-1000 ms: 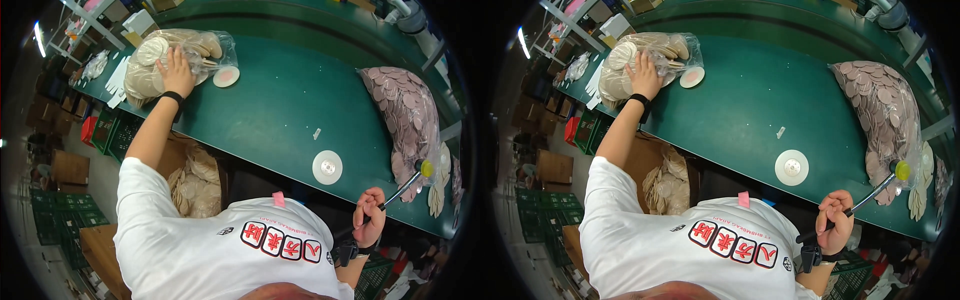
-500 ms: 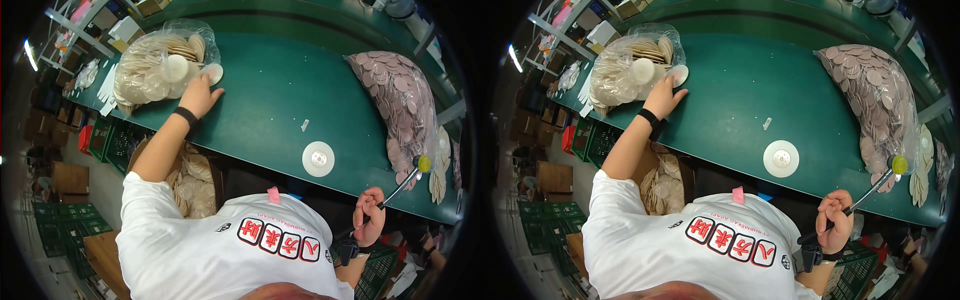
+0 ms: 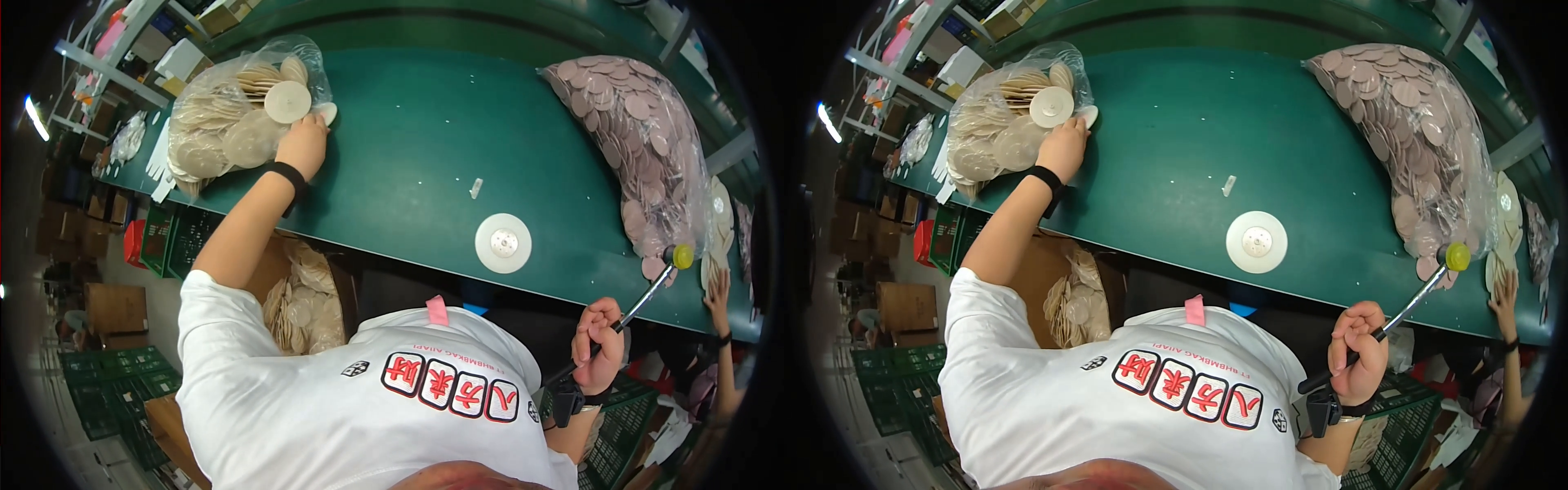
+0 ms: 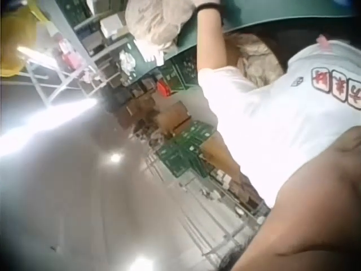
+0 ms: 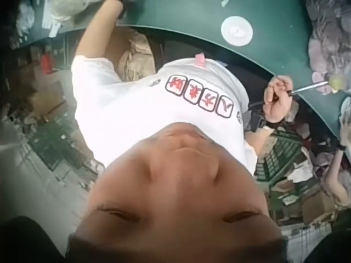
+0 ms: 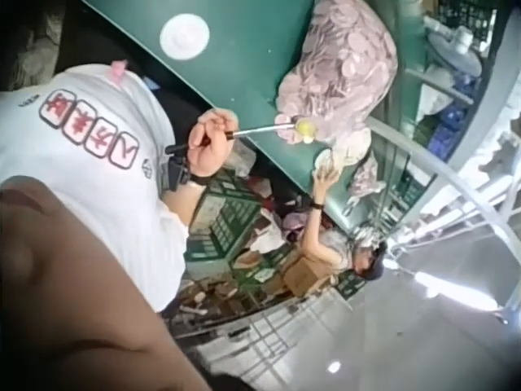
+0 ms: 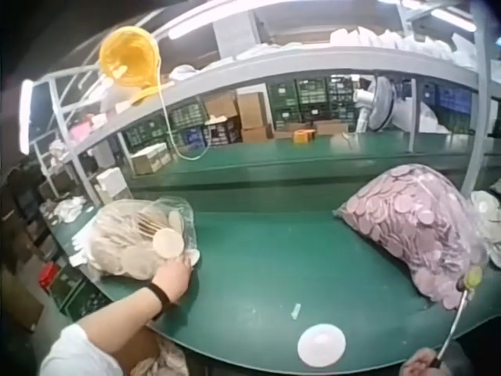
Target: Join two circular plastic parts and secure them by tapping with a rubber mallet.
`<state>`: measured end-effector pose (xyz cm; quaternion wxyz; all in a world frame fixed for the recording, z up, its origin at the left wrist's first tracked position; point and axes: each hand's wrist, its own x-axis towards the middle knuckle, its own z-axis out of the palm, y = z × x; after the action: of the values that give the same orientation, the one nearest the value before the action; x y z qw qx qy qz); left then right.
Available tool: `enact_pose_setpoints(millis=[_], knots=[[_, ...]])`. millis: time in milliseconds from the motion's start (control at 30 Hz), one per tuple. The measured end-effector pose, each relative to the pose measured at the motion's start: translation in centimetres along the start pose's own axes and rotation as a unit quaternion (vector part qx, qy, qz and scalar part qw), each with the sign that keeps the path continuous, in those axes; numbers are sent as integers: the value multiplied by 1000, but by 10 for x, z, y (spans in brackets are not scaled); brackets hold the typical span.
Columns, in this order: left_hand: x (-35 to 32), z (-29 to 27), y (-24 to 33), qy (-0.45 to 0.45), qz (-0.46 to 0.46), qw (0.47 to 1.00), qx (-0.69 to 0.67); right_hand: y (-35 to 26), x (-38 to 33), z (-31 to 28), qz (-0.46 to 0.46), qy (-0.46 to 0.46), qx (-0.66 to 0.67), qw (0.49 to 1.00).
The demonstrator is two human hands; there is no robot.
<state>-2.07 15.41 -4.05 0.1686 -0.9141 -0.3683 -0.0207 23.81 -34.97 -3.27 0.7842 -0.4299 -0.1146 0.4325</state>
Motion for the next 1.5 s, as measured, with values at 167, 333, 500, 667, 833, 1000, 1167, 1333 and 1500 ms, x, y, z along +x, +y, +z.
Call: enact_pose_setpoints(millis=[167,333,500,667,833,1000,1167,1333,1500], knots=[[2,-23,66,6,109,993,36,2,-5,-4,-6,2,-20,1000],[31,-29,133,140,249,958,-28,3,-9,3,4,23,-14,1000],[43,-50,164,106,299,924,-216,13,-13,7,6,110,-138,984],[2,-79,169,89,301,890,-329,27,-23,-18,-48,155,-391,906],[-90,-120,177,-64,306,879,-360,34,-33,-17,-95,95,-507,851],[-125,-108,213,-8,305,883,-357,27,-24,1,-130,63,-596,790],[-123,-89,223,3,328,897,-297,16,-20,19,-142,33,-669,729],[-108,-79,212,-6,358,878,-318,24,-25,18,-94,47,-657,747],[-111,-67,216,25,356,878,-319,23,-26,30,-36,58,-667,742]])
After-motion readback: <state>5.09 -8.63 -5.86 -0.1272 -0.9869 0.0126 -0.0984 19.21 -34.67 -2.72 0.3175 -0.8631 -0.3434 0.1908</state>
